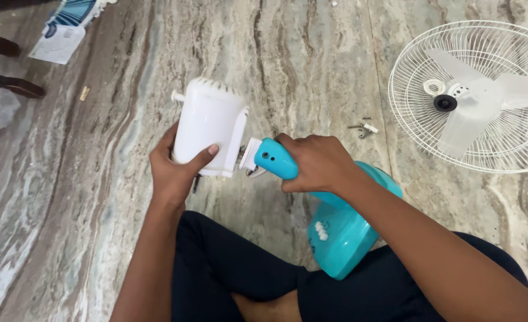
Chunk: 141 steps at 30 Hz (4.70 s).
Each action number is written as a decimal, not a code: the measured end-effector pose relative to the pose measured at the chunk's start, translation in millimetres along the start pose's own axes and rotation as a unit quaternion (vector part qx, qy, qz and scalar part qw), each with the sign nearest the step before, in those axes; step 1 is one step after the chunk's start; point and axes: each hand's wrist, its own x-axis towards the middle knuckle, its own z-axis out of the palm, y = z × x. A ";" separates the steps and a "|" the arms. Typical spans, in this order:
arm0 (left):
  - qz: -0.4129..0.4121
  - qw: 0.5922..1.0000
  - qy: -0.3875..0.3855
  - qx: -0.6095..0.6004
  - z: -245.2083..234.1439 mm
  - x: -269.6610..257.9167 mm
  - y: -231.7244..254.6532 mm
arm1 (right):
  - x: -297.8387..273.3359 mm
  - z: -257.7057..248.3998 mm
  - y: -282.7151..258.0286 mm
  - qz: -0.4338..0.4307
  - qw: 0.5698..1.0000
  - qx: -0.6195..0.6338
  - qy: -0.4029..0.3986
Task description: The person assembles a small desk fan by attaching the motor housing to the base using a screwdriver. They secure the components with screws and align the parts to complete the assembly.
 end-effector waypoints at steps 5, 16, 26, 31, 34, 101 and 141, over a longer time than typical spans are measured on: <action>-0.024 0.996 -0.005 -0.080 10.0 10.8 -53.6 | 10.9 3.7 12.6 0.019 0.999 0.026 -0.035; -0.027 0.977 -0.019 -0.208 44.4 39.7 -109.5 | 23.1 14.3 24.7 0.131 0.984 0.014 -0.120; -0.047 0.961 -0.052 -0.266 43.1 49.0 -121.8 | 24.7 15.5 10.6 0.149 0.977 -0.035 -0.147; -0.049 0.957 -0.058 -0.281 45.9 50.0 -127.1 | 21.0 17.1 5.3 0.112 0.982 -0.092 -0.122; -0.058 0.956 -0.051 -0.282 47.6 52.7 -129.8 | 20.6 16.9 5.3 0.107 0.983 -0.100 -0.109; -0.089 0.957 -0.089 -0.263 44.6 54.9 -123.8 | 14.5 102.4 231.7 0.232 0.959 -0.148 0.067; -0.079 0.964 -0.089 -0.236 42.9 53.0 -120.1 | 40.5 16.0 14.1 -0.042 0.996 0.068 0.040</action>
